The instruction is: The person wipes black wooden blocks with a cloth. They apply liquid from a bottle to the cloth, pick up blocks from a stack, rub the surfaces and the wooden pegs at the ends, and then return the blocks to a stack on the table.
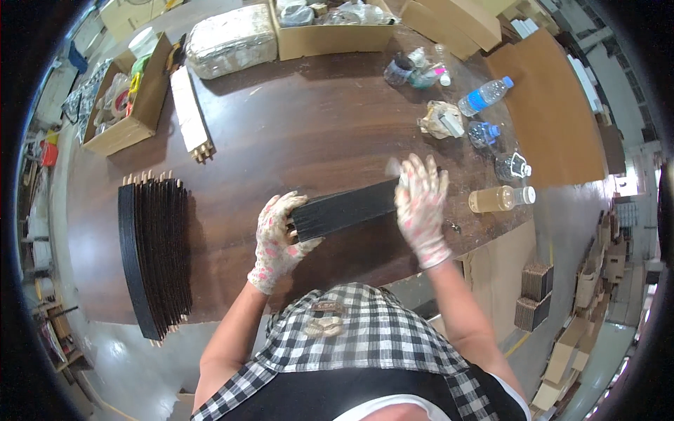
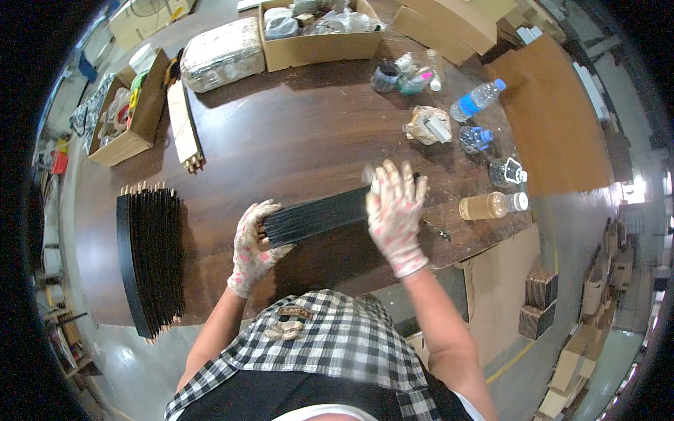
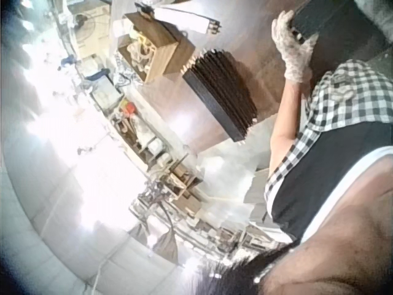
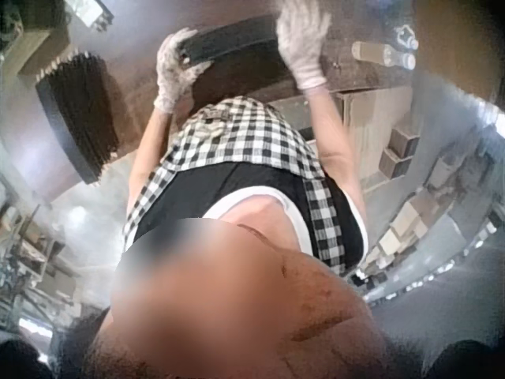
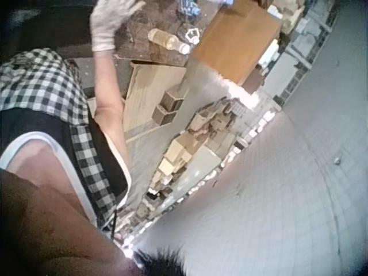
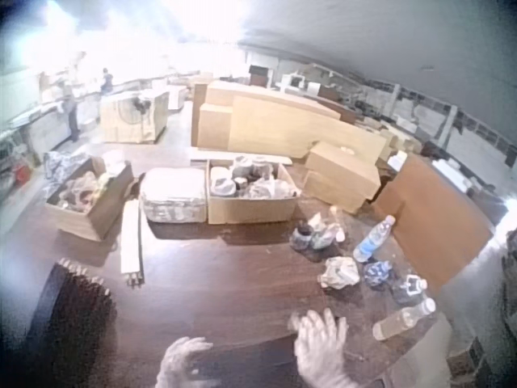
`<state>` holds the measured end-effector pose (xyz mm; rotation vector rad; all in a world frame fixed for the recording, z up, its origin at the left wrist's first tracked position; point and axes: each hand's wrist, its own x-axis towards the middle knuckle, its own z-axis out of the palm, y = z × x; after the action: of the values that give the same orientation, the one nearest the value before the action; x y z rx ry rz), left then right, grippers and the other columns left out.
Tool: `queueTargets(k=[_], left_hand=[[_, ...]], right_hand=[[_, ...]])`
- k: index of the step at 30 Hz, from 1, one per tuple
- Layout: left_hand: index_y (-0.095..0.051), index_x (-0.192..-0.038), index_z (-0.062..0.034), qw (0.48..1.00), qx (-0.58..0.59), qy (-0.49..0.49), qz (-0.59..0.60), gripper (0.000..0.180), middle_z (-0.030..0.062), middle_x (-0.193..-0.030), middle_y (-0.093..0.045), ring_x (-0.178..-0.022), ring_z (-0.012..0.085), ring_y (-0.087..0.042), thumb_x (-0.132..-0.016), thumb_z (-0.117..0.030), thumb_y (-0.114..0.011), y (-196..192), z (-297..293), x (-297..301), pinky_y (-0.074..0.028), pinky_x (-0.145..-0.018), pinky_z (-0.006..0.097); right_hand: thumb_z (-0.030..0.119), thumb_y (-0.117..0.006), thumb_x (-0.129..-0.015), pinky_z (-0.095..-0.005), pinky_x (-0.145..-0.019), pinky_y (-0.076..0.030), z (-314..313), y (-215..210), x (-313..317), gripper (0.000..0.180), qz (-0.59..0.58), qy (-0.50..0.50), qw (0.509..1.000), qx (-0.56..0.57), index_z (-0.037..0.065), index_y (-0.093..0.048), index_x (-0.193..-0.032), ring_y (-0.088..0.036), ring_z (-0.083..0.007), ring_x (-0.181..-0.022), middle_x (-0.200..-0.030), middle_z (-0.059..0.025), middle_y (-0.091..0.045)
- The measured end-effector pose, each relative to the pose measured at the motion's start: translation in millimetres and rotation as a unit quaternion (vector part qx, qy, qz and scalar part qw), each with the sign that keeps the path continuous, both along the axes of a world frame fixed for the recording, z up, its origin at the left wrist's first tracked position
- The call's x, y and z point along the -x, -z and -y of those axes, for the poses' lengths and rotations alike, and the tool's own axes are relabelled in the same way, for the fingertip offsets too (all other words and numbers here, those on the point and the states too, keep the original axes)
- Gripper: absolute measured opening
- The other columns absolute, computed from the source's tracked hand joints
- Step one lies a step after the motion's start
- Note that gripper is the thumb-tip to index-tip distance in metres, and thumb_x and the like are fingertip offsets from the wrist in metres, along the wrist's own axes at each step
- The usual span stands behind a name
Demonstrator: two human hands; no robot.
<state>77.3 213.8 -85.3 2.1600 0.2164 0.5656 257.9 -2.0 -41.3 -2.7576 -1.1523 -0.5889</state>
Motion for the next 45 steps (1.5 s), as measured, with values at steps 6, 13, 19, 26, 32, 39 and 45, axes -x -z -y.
queueTargets(k=[6,13,19,26,32,39,45], left_hand=[[-0.056,-0.128,-0.0082,0.996,0.091,-0.02,-0.009,0.068,0.0148,-0.136,-0.049,-0.128,0.0282,-0.048,-0.069,-0.026,-0.085,5,-2,4,-0.051,-0.096,0.039],[-0.061,-0.122,-0.0085,0.999,-0.046,-0.019,-0.01,0.065,0.0158,-0.132,-0.056,-0.127,0.0339,-0.049,-0.065,-0.031,-0.084,-9,-2,-2,-0.035,-0.11,0.046],[-0.062,-0.118,-0.0098,0.998,-0.025,-0.052,0.023,0.06,0.0131,-0.122,-0.063,-0.124,0.0275,-0.053,-0.066,-0.033,-0.081,-2,-5,1,-0.032,-0.11,0.046],[-0.063,-0.114,-0.0079,0.999,-0.04,-0.032,-0.009,0.059,0.0163,-0.124,-0.061,-0.121,0.0323,-0.054,-0.064,-0.032,-0.081,-13,1,-9,-0.036,-0.108,0.046],[-0.064,-0.116,-0.0079,0.997,0.041,-0.056,-0.033,0.063,0.0202,-0.128,-0.058,-0.122,0.0377,-0.052,-0.061,-0.031,-0.084,-6,-5,2,-0.043,-0.103,0.044],[-0.049,-0.133,-0.0021,0.969,0.244,-0.004,-0.044,0.08,0.0139,-0.14,-0.045,-0.121,0.0243,-0.052,-0.07,-0.038,-0.084,-26,3,4,-0.05,-0.096,0.039],[-0.056,-0.128,-0.0088,0.979,-0.182,-0.044,-0.077,0.075,0.016,-0.124,-0.052,-0.118,0.0361,-0.045,-0.061,-0.027,-0.085,-31,-9,8,-0.038,-0.103,0.045]], right_hand=[[0.026,-0.045,-0.094,-0.043,-0.12,-0.01,-66,0,81,0.059,-0.122,-0.263,0.957,0.022,0.009,-0.032,-0.148,-0.019,-0.0246,-0.147,-0.157,-0.0097,-0.026],[0.03,-0.034,-0.098,-0.0472,-0.119,-0.001,-22,9,36,0.058,-0.168,-0.162,0.972,-0.004,0.008,-0.025,-0.151,-0.016,-0.0233,-0.148,-0.16,-0.008,-0.019],[0.027,-0.047,-0.091,-0.0519,-0.117,-0.008,-78,5,81,0.066,-0.056,-0.184,0.979,0.067,0.013,-0.027,-0.152,-0.025,-0.0234,-0.145,-0.156,-0.0021,-0.031],[0.026,-0.05,-0.093,-0.0552,-0.117,-0.012,-39,9,62,0.06,-0.096,-0.134,0.985,0.041,0.006,-0.035,-0.147,-0.025,-0.0291,-0.145,-0.156,-0.0138,-0.028],[0.043,-0.036,-0.1,-0.0455,-0.115,-0.023,-13,0,30,0.058,-0.051,-0.114,0.992,-0.023,0.005,-0.037,-0.144,-0.035,-0.0254,-0.139,-0.15,-0.0158,-0.036],[0.025,-0.045,-0.101,-0.0294,-0.083,-0.052,116,3,-61,0.033,-0.328,0.114,0.82,-0.455,0.003,-0.064,-0.117,-0.067,-0.0172,-0.091,-0.1,-0.0098,-0.071],[0.031,-0.064,-0.088,-0.0357,-0.087,-0.049,76,-14,-70,0.034,-0.36,0.074,0.905,-0.214,0.004,-0.069,-0.108,-0.066,-0.0279,-0.099,-0.105,-0.016,-0.069]])
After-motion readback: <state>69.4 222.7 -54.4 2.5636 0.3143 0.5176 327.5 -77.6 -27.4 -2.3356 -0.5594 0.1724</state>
